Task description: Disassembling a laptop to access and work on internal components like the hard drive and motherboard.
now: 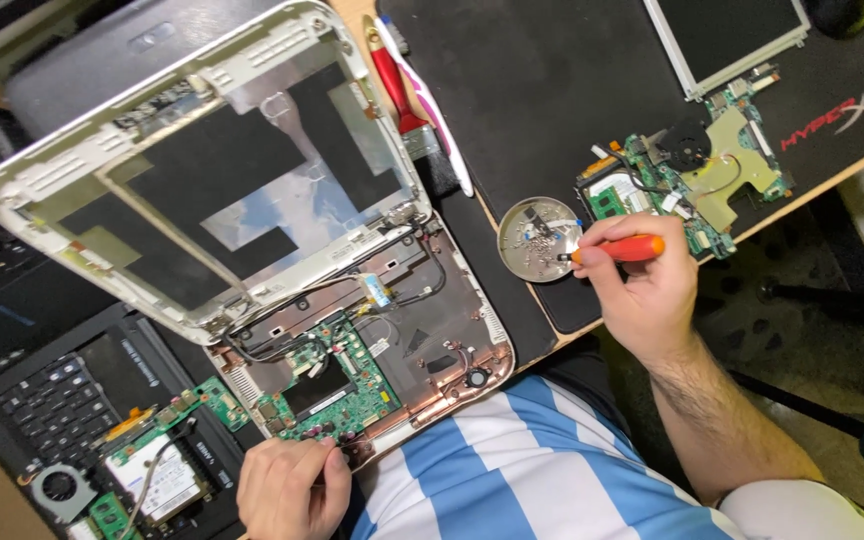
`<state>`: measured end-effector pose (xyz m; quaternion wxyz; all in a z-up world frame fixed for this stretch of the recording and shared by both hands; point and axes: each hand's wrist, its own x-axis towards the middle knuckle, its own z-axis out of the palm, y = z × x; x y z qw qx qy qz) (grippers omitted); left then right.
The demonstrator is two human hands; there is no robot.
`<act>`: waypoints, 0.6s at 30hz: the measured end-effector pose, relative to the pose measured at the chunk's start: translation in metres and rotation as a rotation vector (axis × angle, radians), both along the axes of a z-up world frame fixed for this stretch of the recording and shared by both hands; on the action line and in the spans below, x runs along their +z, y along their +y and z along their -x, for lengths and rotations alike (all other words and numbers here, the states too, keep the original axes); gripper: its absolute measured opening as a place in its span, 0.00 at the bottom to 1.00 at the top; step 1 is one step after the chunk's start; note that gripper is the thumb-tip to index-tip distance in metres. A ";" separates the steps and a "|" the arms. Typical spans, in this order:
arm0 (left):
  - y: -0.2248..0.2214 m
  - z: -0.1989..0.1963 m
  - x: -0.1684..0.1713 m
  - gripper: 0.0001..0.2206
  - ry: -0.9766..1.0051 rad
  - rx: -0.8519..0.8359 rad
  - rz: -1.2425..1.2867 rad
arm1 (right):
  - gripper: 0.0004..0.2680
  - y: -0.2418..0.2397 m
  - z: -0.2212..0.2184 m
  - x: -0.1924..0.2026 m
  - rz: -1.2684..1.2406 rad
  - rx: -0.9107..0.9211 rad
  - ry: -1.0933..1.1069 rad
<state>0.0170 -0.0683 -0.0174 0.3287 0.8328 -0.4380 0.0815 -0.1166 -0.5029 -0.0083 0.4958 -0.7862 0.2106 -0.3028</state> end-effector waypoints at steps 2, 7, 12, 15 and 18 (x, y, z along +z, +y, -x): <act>-0.014 0.002 0.008 0.06 -0.018 0.044 0.056 | 0.10 0.001 0.000 -0.001 -0.071 -0.001 -0.021; -0.024 -0.002 0.021 0.11 -0.035 0.093 0.152 | 0.08 0.017 -0.009 -0.003 -0.292 0.022 -0.111; -0.027 -0.011 0.025 0.13 0.006 0.095 0.193 | 0.09 0.063 -0.031 -0.001 -0.758 0.415 -0.285; -0.031 -0.009 0.018 0.06 0.000 0.142 0.200 | 0.09 0.093 -0.049 0.003 -0.802 0.538 -0.232; -0.047 -0.013 0.018 0.10 -0.019 0.166 0.312 | 0.12 0.109 -0.069 -0.017 -0.755 0.542 -0.304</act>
